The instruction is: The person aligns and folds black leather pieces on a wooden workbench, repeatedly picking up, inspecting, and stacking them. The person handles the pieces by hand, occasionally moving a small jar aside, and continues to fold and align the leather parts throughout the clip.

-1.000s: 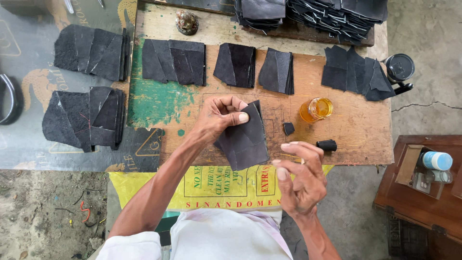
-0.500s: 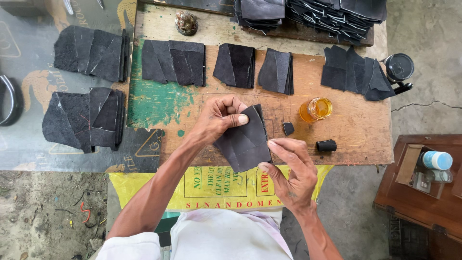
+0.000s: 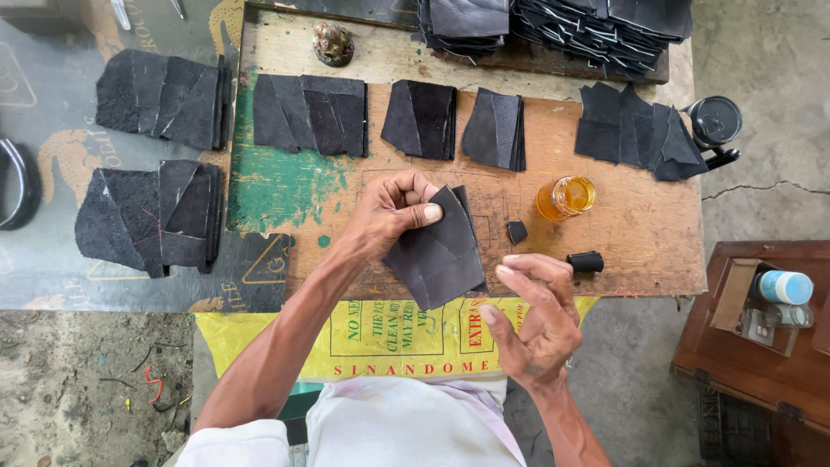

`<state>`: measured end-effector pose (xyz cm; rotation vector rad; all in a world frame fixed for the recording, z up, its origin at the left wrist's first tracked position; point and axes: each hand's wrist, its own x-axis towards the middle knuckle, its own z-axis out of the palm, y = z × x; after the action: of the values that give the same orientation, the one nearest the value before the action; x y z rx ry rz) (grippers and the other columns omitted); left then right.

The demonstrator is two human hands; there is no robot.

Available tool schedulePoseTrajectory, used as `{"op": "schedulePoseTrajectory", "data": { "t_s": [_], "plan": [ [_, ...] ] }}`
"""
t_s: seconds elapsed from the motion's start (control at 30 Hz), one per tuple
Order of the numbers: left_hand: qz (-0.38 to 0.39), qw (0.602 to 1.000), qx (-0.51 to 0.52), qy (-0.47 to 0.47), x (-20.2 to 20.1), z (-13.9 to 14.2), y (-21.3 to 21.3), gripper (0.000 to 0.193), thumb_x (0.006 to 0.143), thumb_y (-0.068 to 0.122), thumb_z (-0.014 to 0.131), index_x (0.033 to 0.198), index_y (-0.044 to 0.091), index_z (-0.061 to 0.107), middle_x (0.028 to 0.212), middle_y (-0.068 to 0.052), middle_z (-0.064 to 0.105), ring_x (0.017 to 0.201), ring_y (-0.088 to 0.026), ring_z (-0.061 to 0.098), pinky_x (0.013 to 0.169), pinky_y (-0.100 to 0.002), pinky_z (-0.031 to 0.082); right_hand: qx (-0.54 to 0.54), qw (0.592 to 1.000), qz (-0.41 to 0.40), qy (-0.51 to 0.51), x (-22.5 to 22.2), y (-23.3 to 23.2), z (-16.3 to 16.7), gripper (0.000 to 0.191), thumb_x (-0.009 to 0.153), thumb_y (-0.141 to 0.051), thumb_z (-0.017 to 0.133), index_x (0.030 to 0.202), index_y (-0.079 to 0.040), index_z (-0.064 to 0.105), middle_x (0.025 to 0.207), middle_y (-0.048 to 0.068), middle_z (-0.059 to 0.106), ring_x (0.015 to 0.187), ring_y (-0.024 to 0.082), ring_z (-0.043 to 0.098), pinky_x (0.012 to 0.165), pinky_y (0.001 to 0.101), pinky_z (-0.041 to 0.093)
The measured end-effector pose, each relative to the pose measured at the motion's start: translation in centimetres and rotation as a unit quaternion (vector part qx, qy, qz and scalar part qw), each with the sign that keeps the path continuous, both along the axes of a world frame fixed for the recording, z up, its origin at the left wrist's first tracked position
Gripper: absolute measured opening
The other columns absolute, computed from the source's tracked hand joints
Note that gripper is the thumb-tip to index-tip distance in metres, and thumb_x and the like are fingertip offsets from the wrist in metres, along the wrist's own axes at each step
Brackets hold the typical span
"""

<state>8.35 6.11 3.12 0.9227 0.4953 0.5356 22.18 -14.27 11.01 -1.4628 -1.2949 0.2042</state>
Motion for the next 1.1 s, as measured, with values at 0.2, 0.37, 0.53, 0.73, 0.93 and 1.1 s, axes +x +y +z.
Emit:
{"op": "schedulePoseTrajectory", "data": {
  "t_s": [0.2,0.37,0.53,0.73,0.93,1.1],
  "plan": [
    [-0.001,1.000,-0.001,-0.002,0.1,0.1,-0.2,0.016,0.085,-0.002,0.079,0.098,0.000,0.070,0.092,-0.006,0.076,0.080,-0.010,0.071,0.075,-0.024,0.060,-0.013,1.000,-0.007,0.026,-0.2,0.1,-0.4,0.034,0.084,-0.011,0.086,0.114,-0.005,0.073,0.126,0.012,0.064,0.110,0.021,0.061,0.093,0.0307,0.054],
    [-0.023,0.999,0.032,0.029,-0.2,-0.3,-0.2,0.016,0.084,-0.005,0.081,0.097,0.000,0.074,0.089,-0.006,0.075,0.079,-0.010,0.070,0.071,-0.024,0.058,-0.015,0.993,0.010,0.116,3.5,0.4,-0.4,0.030,0.091,-0.009,0.072,0.121,-0.011,0.072,0.136,0.010,0.059,0.132,0.024,0.056,0.115,0.0372,0.052],
    [-0.073,0.995,0.033,0.052,-0.5,-0.6,-0.2,0.018,0.077,-0.005,0.082,0.094,0.001,0.077,0.090,-0.006,0.078,0.079,-0.011,0.073,0.073,-0.026,0.063,-0.237,0.928,-0.136,-0.255,12.1,1.5,-1.0,0.037,0.082,0.010,0.065,0.109,-0.011,0.080,0.142,0.016,0.055,0.136,0.035,0.042,0.114,0.0481,0.038],
    [-0.118,0.991,0.031,0.052,-0.5,-1.2,-0.6,0.015,0.080,-0.002,0.083,0.094,0.000,0.079,0.091,-0.006,0.077,0.079,-0.010,0.070,0.074,-0.025,0.059,-0.261,0.911,-0.076,-0.311,15.3,2.1,-3.0,0.041,0.074,0.013,0.061,0.101,-0.012,0.079,0.146,0.015,0.054,0.142,0.036,0.038,0.120,0.0495,0.032],
    [-0.126,0.990,0.045,0.039,-0.2,-1.4,-0.7,0.013,0.082,0.002,0.083,0.094,0.001,0.079,0.097,-0.005,0.074,0.086,-0.009,0.067,0.078,-0.024,0.057,-0.289,0.915,-0.067,-0.272,16.0,2.8,-3.4,0.040,0.074,0.013,0.060,0.097,-0.014,0.079,0.143,0.013,0.055,0.139,0.036,0.039,0.112,0.0517,0.033],
    [-0.130,0.990,0.039,0.031,-0.2,-1.4,-0.7,0.011,0.082,0.002,0.083,0.092,0.001,0.079,0.098,-0.004,0.074,0.087,-0.010,0.067,0.079,-0.024,0.055,-0.273,0.922,-0.061,-0.269,16.2,3.0,-3.9,0.040,0.075,0.013,0.059,0.098,-0.014,0.079,0.144,0.015,0.054,0.140,0.036,0.039,0.111,0.0521,0.032]
  ]
}}
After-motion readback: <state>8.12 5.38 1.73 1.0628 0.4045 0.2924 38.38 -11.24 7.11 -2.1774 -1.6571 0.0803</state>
